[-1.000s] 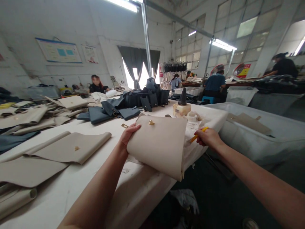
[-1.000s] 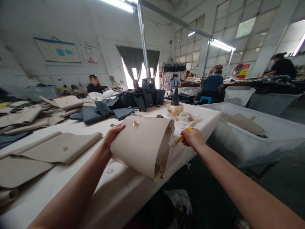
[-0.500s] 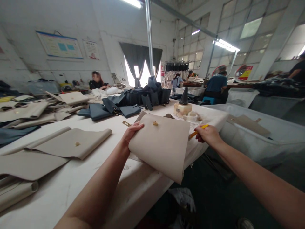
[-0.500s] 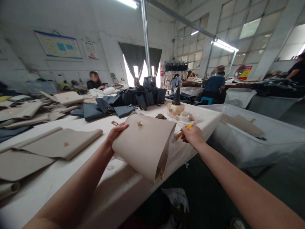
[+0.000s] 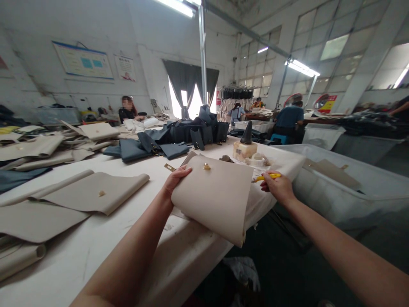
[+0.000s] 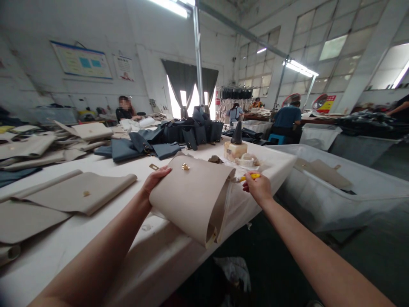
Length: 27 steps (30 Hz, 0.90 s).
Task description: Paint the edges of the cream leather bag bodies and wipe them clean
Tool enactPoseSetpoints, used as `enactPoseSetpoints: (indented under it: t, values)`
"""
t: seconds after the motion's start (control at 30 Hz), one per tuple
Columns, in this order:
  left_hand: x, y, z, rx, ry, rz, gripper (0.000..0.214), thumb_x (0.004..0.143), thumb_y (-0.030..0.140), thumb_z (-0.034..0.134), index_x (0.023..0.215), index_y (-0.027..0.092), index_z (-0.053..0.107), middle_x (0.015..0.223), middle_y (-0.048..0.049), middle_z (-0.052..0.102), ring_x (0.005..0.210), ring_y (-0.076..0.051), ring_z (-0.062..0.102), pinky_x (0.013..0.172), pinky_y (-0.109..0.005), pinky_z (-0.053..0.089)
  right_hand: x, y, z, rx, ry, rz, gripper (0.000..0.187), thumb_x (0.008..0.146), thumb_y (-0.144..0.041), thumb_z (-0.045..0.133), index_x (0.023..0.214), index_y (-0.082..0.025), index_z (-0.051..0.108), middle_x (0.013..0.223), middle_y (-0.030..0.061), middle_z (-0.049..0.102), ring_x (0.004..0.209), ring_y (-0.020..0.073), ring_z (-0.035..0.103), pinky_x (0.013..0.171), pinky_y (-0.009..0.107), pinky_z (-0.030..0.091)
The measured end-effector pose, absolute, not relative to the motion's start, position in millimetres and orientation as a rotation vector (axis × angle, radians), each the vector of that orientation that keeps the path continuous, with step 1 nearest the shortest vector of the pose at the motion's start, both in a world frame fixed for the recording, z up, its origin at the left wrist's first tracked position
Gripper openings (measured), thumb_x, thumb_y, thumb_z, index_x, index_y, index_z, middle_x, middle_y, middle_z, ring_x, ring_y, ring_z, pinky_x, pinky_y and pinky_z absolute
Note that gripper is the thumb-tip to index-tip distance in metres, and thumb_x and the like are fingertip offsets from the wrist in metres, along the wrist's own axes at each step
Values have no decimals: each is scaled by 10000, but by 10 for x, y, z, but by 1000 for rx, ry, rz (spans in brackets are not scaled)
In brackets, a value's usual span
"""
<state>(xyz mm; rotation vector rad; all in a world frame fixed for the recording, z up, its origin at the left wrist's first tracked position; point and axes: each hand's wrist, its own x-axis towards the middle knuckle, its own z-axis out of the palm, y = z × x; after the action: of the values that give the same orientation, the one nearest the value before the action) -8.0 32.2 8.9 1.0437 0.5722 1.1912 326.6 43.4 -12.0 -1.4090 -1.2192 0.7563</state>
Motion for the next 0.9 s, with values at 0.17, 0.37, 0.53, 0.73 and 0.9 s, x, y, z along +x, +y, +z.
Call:
enactPoseSetpoints:
  t: [0.17,0.37,0.53,0.73,0.9]
  values:
    - [-106,324,85,1036,573,1197,383,698,186,661,1069,91,643,762,-87,732,590,-198,686,554,-261,548,3248,456,-109,-1485,-1244,801,111,826,-139,534,723,-145,575,439,-4,573,345,133,552,330,178,435]
    - [-104,328,78,1043,588,1232,395,686,201,674,1066,103,639,768,-74,731,591,-196,684,552,-262,542,3219,451,100,-1603,-1255,842,194,819,-96,492,648,-143,569,405,9,557,309,118,519,296,160,391]
    - [-93,313,84,1045,598,1250,289,661,199,700,929,101,652,727,-65,723,547,-176,668,529,-244,536,3207,181,155,-1633,-1324,918,199,815,-104,483,648,-139,586,397,11,556,288,108,490,289,153,362]
    - [-75,290,100,1047,607,1274,325,666,186,696,976,101,646,761,-71,729,568,-181,673,542,-250,526,3231,-279,124,-1539,-1438,970,173,800,-204,507,653,-159,586,419,4,565,300,109,480,295,158,351]
    - [-70,284,100,1056,606,1275,399,677,174,676,1065,91,634,765,-73,731,572,-184,674,559,-258,529,3262,-530,30,-1495,-1447,1025,179,777,-319,510,708,-174,591,435,2,571,310,121,490,293,166,350]
